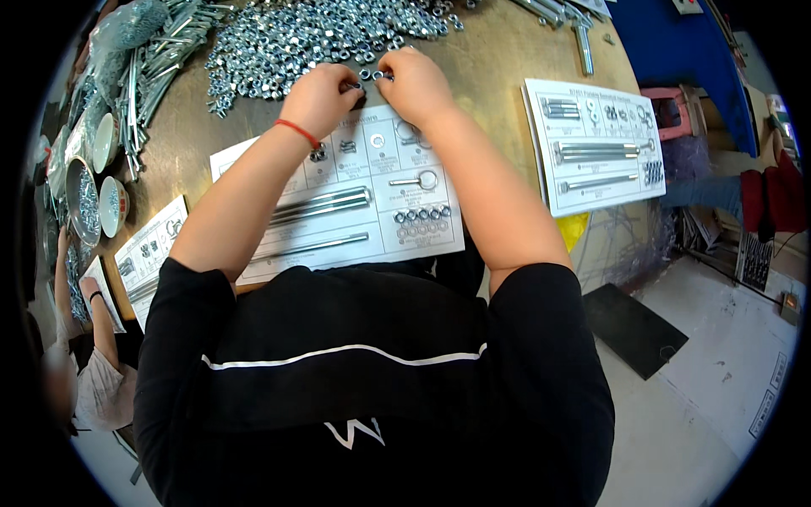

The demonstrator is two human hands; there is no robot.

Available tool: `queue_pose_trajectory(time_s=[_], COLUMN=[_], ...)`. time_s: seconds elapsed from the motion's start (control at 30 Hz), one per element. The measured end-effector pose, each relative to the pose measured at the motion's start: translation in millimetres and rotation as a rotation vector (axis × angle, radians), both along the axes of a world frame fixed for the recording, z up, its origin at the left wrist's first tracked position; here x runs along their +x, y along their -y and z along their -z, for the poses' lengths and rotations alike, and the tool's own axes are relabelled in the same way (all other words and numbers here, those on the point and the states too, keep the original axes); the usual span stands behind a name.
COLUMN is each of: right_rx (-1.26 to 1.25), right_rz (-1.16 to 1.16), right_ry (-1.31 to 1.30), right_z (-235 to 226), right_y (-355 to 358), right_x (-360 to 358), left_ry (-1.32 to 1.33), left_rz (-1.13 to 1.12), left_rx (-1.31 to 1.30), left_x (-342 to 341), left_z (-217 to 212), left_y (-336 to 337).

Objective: The person sorts small metal hardware components, including nuts, washers, and bolts, from a large pile on a table. They place the items onto a printed diagram sheet, aligning them with the corresponding illustrations. The person repeatedly picks up components and arranges them in neat rows on the sheet.

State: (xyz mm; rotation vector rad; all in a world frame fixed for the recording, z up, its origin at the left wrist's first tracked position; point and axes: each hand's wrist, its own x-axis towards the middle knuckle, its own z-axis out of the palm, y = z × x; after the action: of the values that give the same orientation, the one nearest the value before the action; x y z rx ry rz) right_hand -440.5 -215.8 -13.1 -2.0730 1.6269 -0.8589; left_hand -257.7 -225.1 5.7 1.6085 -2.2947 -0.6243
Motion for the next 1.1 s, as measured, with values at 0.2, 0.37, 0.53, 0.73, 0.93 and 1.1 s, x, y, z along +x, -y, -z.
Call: queue_pose_trajectory(time_s=[0.2,0.37,0.53,0.73,0.93,1.1], right_rx=[0.17,0.189,0.164,0.222,0.27,0.212], right_rz=[-0.087,-0.159,-0.037,-0.065,-0.137,0.056], right_ry=[-0.002,-0.041,0.028,0.083,0.115,-0.027], right_z=[-43,-20,-7,-6,-22,-53], right_y=[-130,-213,-228,-208,-193,-125], right_x=[-48,-62,-49,-50,-57,-76], left_ry=[-0.3,-0.233,-0.215,-0.231,-0.262,-0.243], left_rz=[0.242,0.517,0.423,0.304,0.255,-0.013], left_rx=[-0.124,-0.194,-0.176,-0.154,-0.057,-0.183], left_x=[8,-5,-21,-25,-20,-1], left_z=[-24,1,17,20,-1,-13], left_y=[-108,-169,-191,-183,-178,-90])
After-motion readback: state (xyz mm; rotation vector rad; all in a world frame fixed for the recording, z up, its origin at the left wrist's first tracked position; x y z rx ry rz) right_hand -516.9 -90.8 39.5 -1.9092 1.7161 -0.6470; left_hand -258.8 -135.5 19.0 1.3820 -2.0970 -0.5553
